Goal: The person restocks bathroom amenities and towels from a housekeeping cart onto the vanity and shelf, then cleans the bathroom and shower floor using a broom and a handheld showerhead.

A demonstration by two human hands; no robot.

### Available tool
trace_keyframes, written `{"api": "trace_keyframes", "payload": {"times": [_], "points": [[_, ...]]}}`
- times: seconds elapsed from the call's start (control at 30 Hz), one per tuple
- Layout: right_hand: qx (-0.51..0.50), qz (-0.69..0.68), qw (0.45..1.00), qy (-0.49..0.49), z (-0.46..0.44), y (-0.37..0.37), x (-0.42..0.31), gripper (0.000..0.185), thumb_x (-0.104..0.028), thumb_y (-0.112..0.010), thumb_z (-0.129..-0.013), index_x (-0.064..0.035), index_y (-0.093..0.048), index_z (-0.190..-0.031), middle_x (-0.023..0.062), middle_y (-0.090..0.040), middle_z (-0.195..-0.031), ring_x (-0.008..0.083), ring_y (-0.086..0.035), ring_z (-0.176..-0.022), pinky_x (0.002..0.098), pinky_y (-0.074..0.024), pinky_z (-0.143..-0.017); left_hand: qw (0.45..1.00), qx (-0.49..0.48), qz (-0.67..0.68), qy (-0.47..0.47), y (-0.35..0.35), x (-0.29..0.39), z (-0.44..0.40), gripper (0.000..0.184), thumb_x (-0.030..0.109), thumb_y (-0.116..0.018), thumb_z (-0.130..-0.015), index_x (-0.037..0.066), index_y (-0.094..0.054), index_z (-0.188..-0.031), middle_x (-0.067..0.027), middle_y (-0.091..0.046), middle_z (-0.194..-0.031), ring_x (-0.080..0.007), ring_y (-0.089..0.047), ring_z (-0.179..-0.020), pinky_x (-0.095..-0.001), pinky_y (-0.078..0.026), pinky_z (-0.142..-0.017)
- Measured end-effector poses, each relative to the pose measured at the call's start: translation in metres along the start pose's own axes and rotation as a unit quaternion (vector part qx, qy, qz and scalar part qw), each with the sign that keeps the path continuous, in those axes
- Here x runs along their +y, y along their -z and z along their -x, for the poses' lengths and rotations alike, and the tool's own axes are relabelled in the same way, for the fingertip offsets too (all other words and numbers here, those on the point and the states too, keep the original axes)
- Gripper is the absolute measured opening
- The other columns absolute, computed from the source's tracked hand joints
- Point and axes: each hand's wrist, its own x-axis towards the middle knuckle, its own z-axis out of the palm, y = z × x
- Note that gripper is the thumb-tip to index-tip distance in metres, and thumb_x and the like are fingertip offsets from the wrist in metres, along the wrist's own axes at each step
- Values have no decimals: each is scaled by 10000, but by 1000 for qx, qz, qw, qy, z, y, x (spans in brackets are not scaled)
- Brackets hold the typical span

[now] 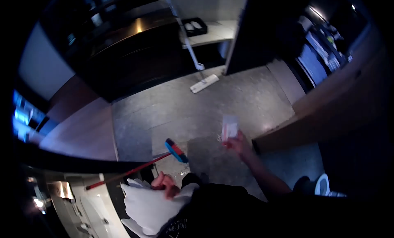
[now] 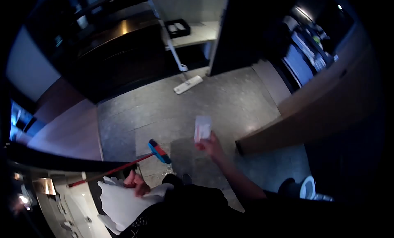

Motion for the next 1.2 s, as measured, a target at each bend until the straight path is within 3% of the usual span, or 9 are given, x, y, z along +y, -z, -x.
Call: {"api": "trace_keyframes", "payload": {"times": [0.33, 0.43, 0.6, 0.8, 0.87, 0.97, 1.03, 1.13, 1.2], "points": [[224, -151, 961, 54, -136, 219, -96, 237, -177, -598, -831, -56, -552, -1031, 43, -611, -907, 129, -583, -783, 253, -433, -593, 945, -164, -239, 152, -42, 70, -301, 600, 420, -231, -957, -36, -599, -828, -72, -474, -470, -179, -469, -469, -299, -414, -562], [364, -175, 914, 41, -205, 329, -106, 93, -91, -639, -768, -27, -599, -823, -6, -508, -626, 73, -453, -510, 207, -379, -455, 836, -164, -472, 227, -109, 82, -426, 545, 341, -249, -964, -49, -593, -801, -63, -493, -492, -174, -493, -505, -269, -419, -577], [474, -209, 835, 186, -239, 513, -169, 62, -33, -606, -800, -19, -555, -832, 47, -580, -695, 107, -555, -577, 224, -483, -529, 781, -199, -365, 467, -228, -21, -654, 501, 344, -257, -967, -19, -555, -792, -54, -492, -530, -165, -483, -529, -258, -412, -560], [657, -226, 694, 188, -249, 699, -155, 71, 7, -571, -768, -36, -514, -771, 38, -562, -696, 98, -537, -547, 210, -478, -500, 461, -384, -484, 637, -327, -159, -876, 410, 403, -371, -953, 86, -484, -718, 50, -378, -526, -41, -360, -498, -179, -290, -498], [688, -226, 669, 165, -264, 741, -156, 57, 10, -564, -765, -29, -526, -781, 29, -552, -660, 98, -520, -511, 208, -448, -455, 466, -325, -457, 685, -336, -183, -958, 392, 395, -395, -947, 95, -480, -708, 60, -379, -516, -41, -329, -454, -203, -289, -463], [635, -211, 742, 34, -299, 846, -186, 43, 15, -555, -768, -18, -546, -794, 27, -542, -606, 96, -490, -456, 216, -387, -391, 528, -344, -463, 624, -394, -204, -1086, 419, 361, -332, -967, 67, -496, -718, 4, -441, -517, -69, -374, -440, -222, -317, -451], [606, -208, 767, 28, -333, 909, -218, 29, 9, -563, -771, -5, -564, -797, 46, -569, -625, 93, -483, -453, 221, -367, -383, 703, -301, -340, 548, -418, -204, -1154, 465, 347, -274, -973, 28, -502, -724, -60, -474, -521, -117, -428, -457, -240, -349, -467], [567, -155, 804, 85, -387, 1008, -290, 86, -58, -609, -789, 2, -560, -827, 52, -594, -655, 89, -501, -488, 210, -380, -425, 789, -221, -275, 504, -461, -198, -1234, 504, 371, -228, -964, 39, -444, -653, -62, -402, -475, -186, -430, -485, -305, -352, -616], [568, -151, 800, 118, -441, 1064, -348, 140, -117, -627, -797, -15, -549, -853, 51, -611, -673, 84, -518, -510, 202, -379, -438, 796, -374, -157, 448, -471, -196, -1303, 550, 410, -169, -964, 9, -468, -736, -99, -491, -513, -204, -447, -490, -323, -367, -648]]}}
